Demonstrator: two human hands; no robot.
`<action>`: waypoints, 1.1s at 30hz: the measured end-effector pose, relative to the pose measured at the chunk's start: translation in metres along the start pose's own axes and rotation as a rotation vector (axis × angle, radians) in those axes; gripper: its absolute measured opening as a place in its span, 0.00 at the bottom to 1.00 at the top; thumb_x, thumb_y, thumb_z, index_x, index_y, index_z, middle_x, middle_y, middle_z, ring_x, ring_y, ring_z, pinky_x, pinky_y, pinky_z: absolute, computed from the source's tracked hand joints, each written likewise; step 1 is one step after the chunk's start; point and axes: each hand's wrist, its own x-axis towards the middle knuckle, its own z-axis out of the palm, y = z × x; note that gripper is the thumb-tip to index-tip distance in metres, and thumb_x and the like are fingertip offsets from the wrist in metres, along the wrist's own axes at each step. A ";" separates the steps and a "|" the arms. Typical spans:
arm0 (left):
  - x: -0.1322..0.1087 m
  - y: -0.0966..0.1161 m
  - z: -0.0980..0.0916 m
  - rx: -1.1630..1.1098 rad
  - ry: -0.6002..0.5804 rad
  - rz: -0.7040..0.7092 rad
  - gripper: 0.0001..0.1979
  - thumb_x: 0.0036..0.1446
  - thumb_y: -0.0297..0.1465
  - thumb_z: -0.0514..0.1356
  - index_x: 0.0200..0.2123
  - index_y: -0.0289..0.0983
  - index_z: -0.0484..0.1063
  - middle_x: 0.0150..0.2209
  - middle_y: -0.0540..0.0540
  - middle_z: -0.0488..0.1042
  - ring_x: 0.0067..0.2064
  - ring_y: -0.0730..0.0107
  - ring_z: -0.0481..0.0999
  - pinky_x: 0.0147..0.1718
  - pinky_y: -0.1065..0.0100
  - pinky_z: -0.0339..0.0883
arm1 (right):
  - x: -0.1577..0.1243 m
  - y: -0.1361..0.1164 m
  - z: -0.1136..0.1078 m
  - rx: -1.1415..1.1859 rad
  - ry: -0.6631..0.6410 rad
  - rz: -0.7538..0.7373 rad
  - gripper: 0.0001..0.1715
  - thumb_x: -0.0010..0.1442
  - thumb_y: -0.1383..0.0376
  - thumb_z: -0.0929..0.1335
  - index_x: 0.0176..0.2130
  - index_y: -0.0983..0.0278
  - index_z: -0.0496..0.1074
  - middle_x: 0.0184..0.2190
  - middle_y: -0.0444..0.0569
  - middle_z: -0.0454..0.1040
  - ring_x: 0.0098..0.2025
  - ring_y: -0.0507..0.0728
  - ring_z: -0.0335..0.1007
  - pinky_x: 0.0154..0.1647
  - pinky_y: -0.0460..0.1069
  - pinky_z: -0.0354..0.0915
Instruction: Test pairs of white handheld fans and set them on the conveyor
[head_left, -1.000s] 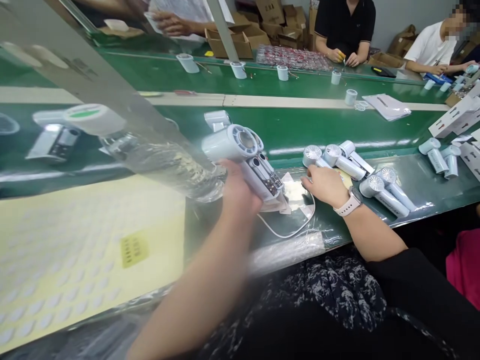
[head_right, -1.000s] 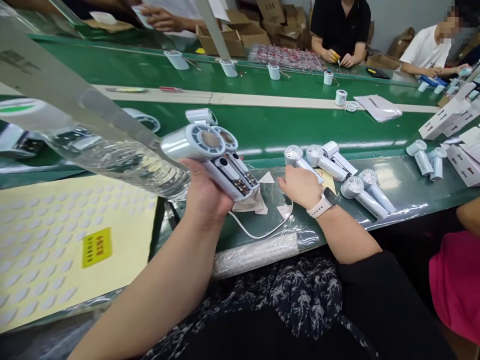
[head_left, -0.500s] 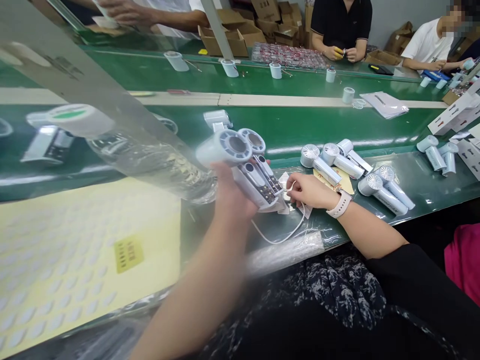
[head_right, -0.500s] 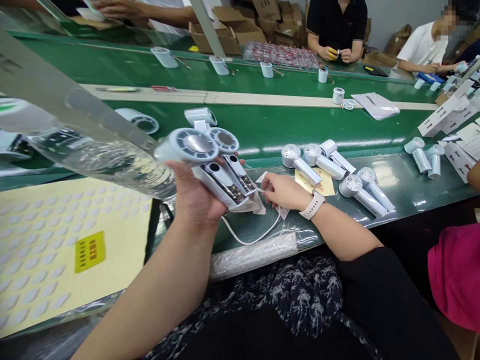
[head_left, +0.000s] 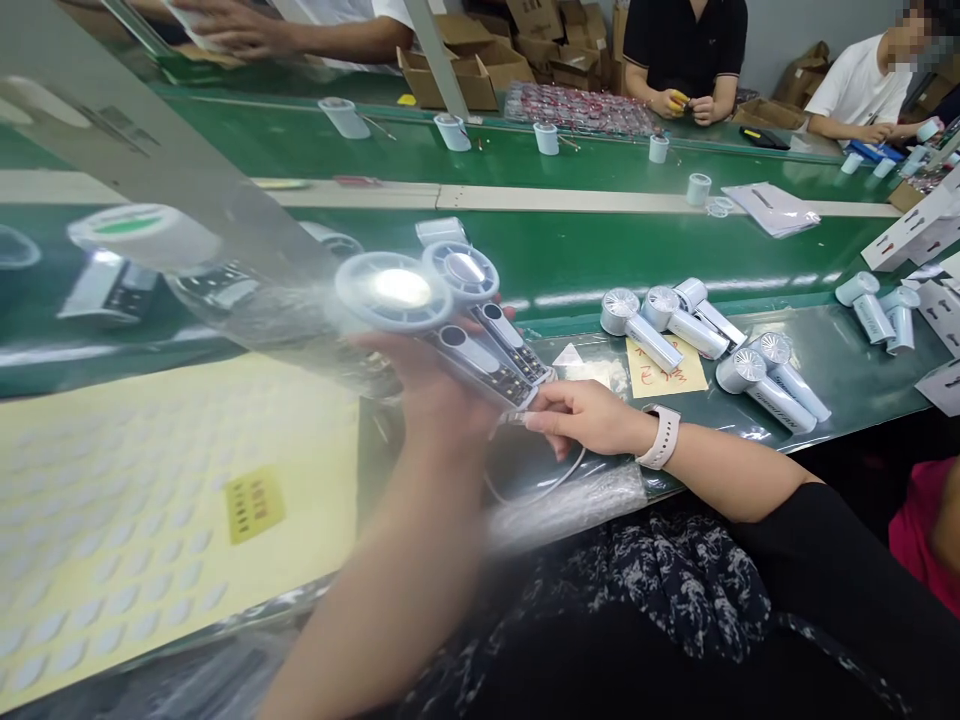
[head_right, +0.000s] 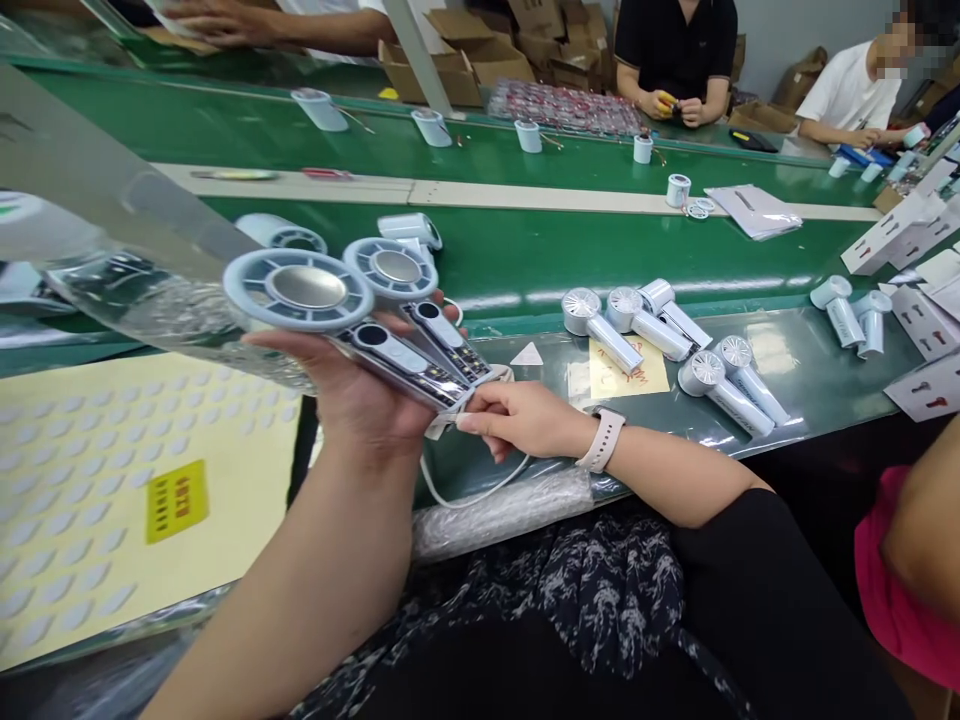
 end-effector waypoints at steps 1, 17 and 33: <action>-0.001 0.001 0.001 0.011 0.003 0.006 0.51 0.47 0.88 0.55 0.25 0.41 0.65 0.39 0.44 0.81 0.45 0.59 0.80 0.53 0.55 0.82 | 0.000 0.002 0.001 0.018 0.006 -0.017 0.24 0.77 0.51 0.78 0.36 0.59 0.71 0.23 0.35 0.74 0.25 0.50 0.73 0.36 0.47 0.74; 0.001 0.001 -0.004 0.022 -0.033 0.018 0.51 0.38 0.87 0.65 0.24 0.41 0.64 0.39 0.45 0.84 0.43 0.59 0.81 0.44 0.58 0.82 | 0.006 0.009 -0.015 0.070 0.014 -0.081 0.26 0.70 0.47 0.82 0.36 0.59 0.73 0.23 0.37 0.75 0.26 0.51 0.74 0.34 0.48 0.76; -0.008 -0.008 0.005 -0.105 0.005 0.085 0.48 0.49 0.84 0.62 0.23 0.41 0.71 0.38 0.46 0.86 0.44 0.61 0.85 0.45 0.60 0.81 | -0.004 0.021 0.014 0.173 0.213 -0.104 0.39 0.64 0.27 0.76 0.38 0.54 0.64 0.18 0.30 0.63 0.17 0.51 0.66 0.19 0.47 0.64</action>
